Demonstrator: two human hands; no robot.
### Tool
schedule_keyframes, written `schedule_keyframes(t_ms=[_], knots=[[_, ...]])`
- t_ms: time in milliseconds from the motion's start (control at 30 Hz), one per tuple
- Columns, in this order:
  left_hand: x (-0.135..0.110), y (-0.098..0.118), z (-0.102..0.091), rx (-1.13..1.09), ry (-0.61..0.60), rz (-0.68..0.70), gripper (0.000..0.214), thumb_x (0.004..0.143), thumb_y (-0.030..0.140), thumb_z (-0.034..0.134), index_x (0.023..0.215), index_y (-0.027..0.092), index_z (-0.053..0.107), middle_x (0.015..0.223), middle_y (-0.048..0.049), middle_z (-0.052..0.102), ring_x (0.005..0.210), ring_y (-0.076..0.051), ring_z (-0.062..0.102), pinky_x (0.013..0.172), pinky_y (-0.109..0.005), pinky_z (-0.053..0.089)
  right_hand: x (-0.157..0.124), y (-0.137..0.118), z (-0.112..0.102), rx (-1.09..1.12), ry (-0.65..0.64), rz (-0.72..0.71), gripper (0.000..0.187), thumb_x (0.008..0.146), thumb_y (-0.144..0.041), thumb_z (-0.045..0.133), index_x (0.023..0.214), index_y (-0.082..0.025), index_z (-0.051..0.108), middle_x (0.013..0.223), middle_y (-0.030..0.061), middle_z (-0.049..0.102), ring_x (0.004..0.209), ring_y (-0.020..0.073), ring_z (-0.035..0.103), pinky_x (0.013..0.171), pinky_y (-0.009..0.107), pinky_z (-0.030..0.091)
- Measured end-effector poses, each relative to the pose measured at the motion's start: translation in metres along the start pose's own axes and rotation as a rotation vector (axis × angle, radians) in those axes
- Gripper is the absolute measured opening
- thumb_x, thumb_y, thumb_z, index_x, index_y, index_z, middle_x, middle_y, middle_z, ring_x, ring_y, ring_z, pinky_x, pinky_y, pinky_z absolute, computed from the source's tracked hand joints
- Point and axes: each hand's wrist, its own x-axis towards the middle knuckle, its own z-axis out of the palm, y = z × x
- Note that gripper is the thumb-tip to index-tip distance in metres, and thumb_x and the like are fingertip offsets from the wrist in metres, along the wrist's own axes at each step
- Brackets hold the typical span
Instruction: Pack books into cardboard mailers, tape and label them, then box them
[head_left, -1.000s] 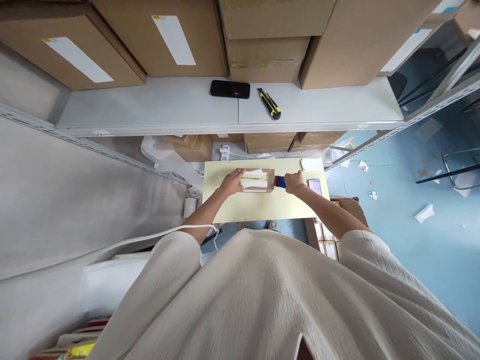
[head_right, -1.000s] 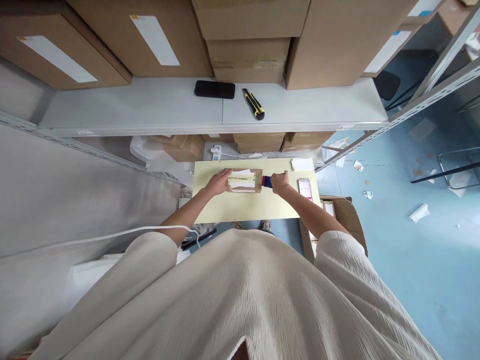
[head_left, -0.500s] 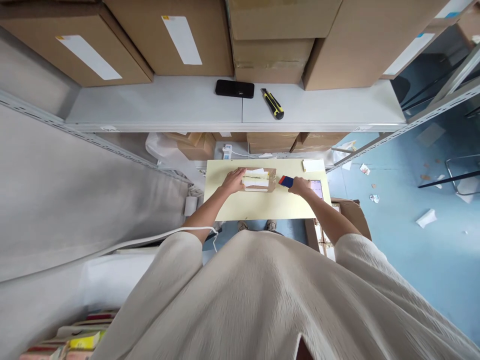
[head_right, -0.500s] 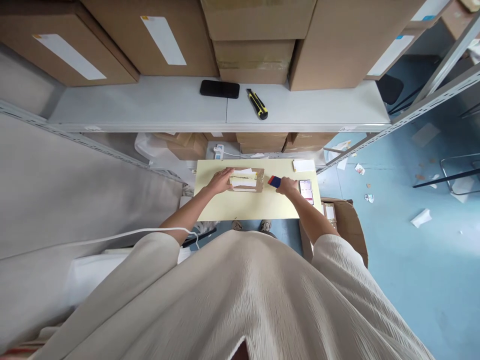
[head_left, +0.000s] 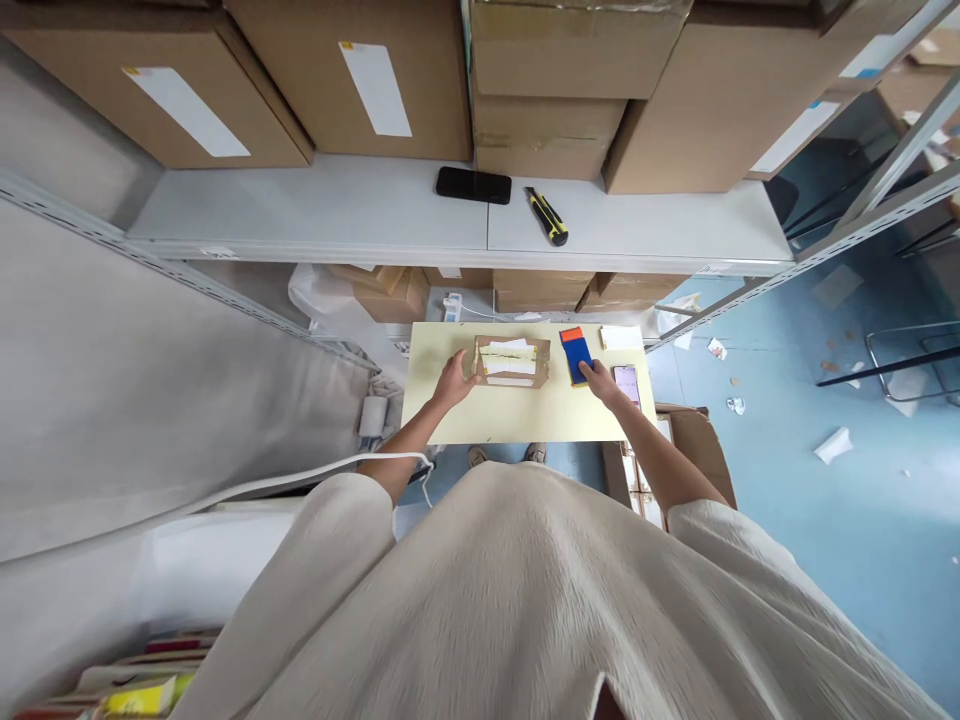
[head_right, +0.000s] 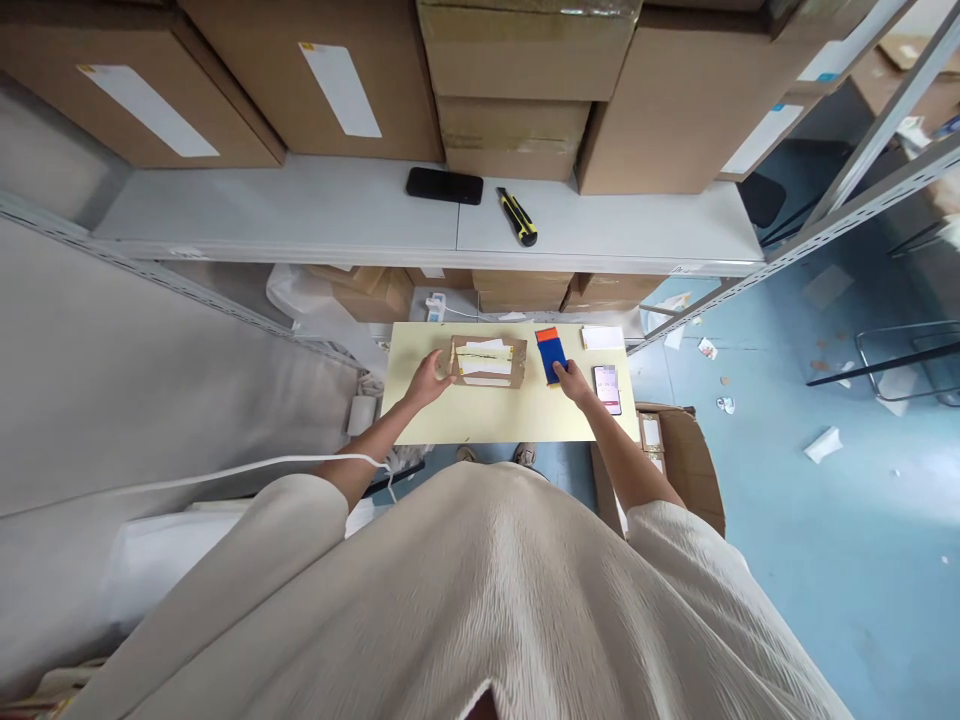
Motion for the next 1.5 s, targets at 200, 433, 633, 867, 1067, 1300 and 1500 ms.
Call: schedule_keyframes(t_ms=[200,433,633,867,1067,1300,1500], knots=[[0.003,0.005,0.01,-0.177,-0.025,-0.101,0.092,0.087,0.023,0.083,0.171,0.021,0.045,0.134,-0.0116,0.082,0.127,-0.028,0.078,0.114,-0.044,0.061,0.0,-0.019,0.032,0.14,-0.003,0.09,0.077,0.098,-0.085,0.055,0.129,-0.016,0.066,0.132,0.0213,0.077,0.115,0.0322,0.073,0.096,0.039,0.06],[0.006,0.006,0.013,-0.19,-0.008,-0.118,0.079,0.087,0.022,0.082,0.162,0.025,0.055,0.118,-0.005,0.084,0.114,-0.026,0.081,0.106,-0.04,0.063,0.004,-0.026,0.047,0.283,-0.026,0.046,0.077,0.09,-0.091,0.064,0.119,-0.02,0.067,0.125,0.0171,0.079,0.115,0.0315,0.073,0.1,0.041,0.06],[-0.002,0.005,0.009,-0.222,0.001,-0.106,0.075,0.093,0.023,0.078,0.164,0.025,0.054,0.118,-0.0048,0.084,0.112,-0.025,0.082,0.106,-0.038,0.063,0.004,-0.024,0.045,0.327,-0.033,0.039,0.082,0.087,-0.096,0.062,0.12,-0.021,0.067,0.121,0.0152,0.079,0.11,0.0309,0.074,0.097,0.042,0.061],[-0.003,0.016,-0.005,-0.135,0.063,-0.082,0.055,0.102,0.037,0.076,0.153,0.021,0.06,0.109,-0.006,0.084,0.111,-0.028,0.08,0.103,-0.039,0.061,0.01,-0.025,0.035,0.296,-0.052,-0.017,0.082,0.086,-0.098,0.063,0.115,-0.022,0.067,0.12,0.0158,0.079,0.111,0.0316,0.073,0.098,0.041,0.06],[0.004,0.02,0.001,-0.016,0.061,-0.115,0.038,0.106,0.039,0.069,0.141,0.024,0.064,0.118,-0.0092,0.083,0.118,-0.03,0.077,0.106,-0.041,0.06,0.007,-0.025,0.043,0.253,-0.072,0.007,0.077,0.085,-0.095,0.067,0.109,-0.021,0.066,0.108,0.014,0.078,0.104,0.0309,0.07,0.093,0.042,0.059],[-0.009,0.023,0.009,0.254,-0.014,0.093,0.06,0.1,0.023,0.067,0.16,0.021,0.059,0.168,-0.0225,0.056,0.154,-0.042,0.057,0.127,-0.056,0.049,0.006,-0.015,0.031,0.163,-0.011,-0.006,0.073,0.084,-0.094,0.067,0.099,-0.023,0.064,0.097,0.0101,0.075,0.095,0.0281,0.066,0.082,0.039,0.056],[-0.033,0.039,0.032,0.428,-0.362,0.493,0.086,0.089,0.035,0.088,0.168,0.027,0.056,0.185,-0.0155,0.04,0.172,-0.043,0.036,0.142,-0.057,0.029,0.005,-0.001,0.008,0.171,-0.049,-0.059,0.077,0.08,-0.097,0.071,0.095,-0.022,0.066,0.089,0.0082,0.072,0.087,0.0267,0.064,0.075,0.038,0.054]])
